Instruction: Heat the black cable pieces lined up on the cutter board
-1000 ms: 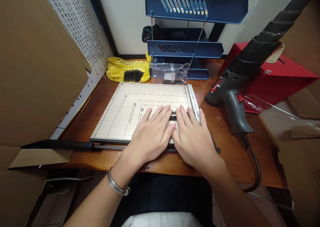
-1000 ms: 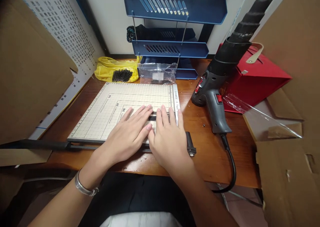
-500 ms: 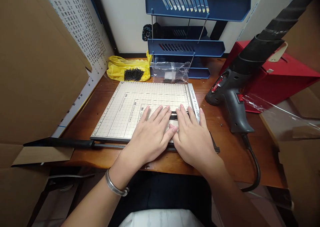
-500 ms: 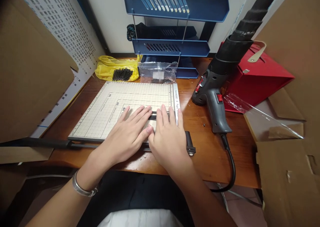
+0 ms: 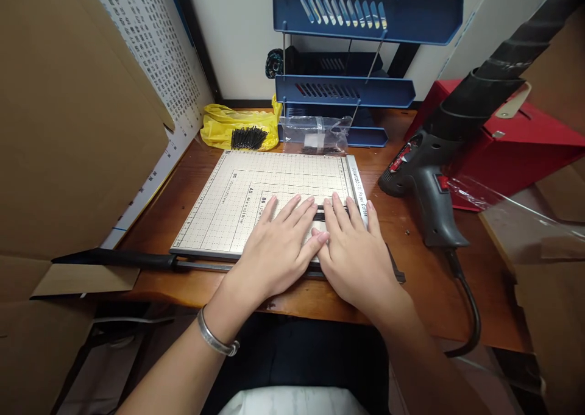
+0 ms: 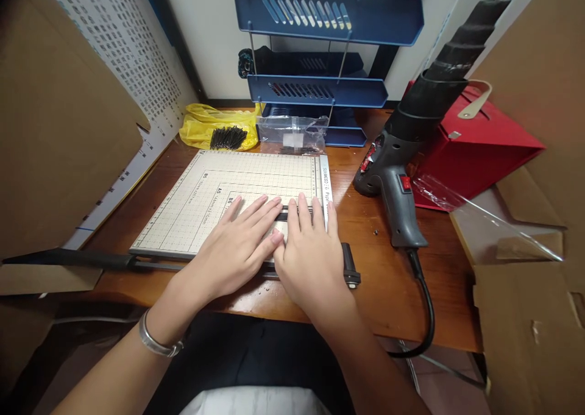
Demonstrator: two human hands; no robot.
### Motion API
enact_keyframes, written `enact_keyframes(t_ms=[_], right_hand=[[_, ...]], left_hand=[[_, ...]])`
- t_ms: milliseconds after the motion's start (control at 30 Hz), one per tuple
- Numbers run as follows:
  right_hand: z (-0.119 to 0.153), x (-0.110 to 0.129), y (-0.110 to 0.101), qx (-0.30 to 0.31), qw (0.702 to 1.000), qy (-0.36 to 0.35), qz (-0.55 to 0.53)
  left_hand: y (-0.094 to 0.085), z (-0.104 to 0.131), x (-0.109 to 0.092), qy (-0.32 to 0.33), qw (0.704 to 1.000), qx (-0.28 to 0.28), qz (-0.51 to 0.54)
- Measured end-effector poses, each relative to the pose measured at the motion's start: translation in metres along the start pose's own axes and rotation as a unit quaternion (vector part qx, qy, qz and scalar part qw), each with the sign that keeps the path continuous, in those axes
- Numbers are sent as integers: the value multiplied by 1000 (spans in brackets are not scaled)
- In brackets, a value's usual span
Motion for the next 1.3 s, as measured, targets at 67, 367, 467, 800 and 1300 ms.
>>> enact_keyframes(t_ms=[67, 367, 467, 800, 1300], right_hand=[[0, 0, 0, -3, 1000, -1, 1], [0, 1, 0, -19, 1000, 0, -2], [0, 1, 1, -21, 1000, 2, -4], [-1, 0, 2, -18, 1000, -1, 7], [-1, 0, 3, -14, 1000, 1, 17]], left_hand=[[0, 0, 0, 0, 1000, 0, -1], [-1, 3, 1, -9, 1000, -7, -22], [-4, 4, 2, -27, 999, -24, -39], [-2, 1, 1, 2, 1000, -1, -29], [-4, 14, 2, -20, 1000, -18, -3]])
Point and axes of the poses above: each hand's wrist, its own z-axis away from the middle knuckle, its own y-axis out of the palm, x = y × z, the point moved 7 cm from there along -z, towards the middle knuckle, and after that the axes turned 10 degrees about -x, right-handed, at the moved point
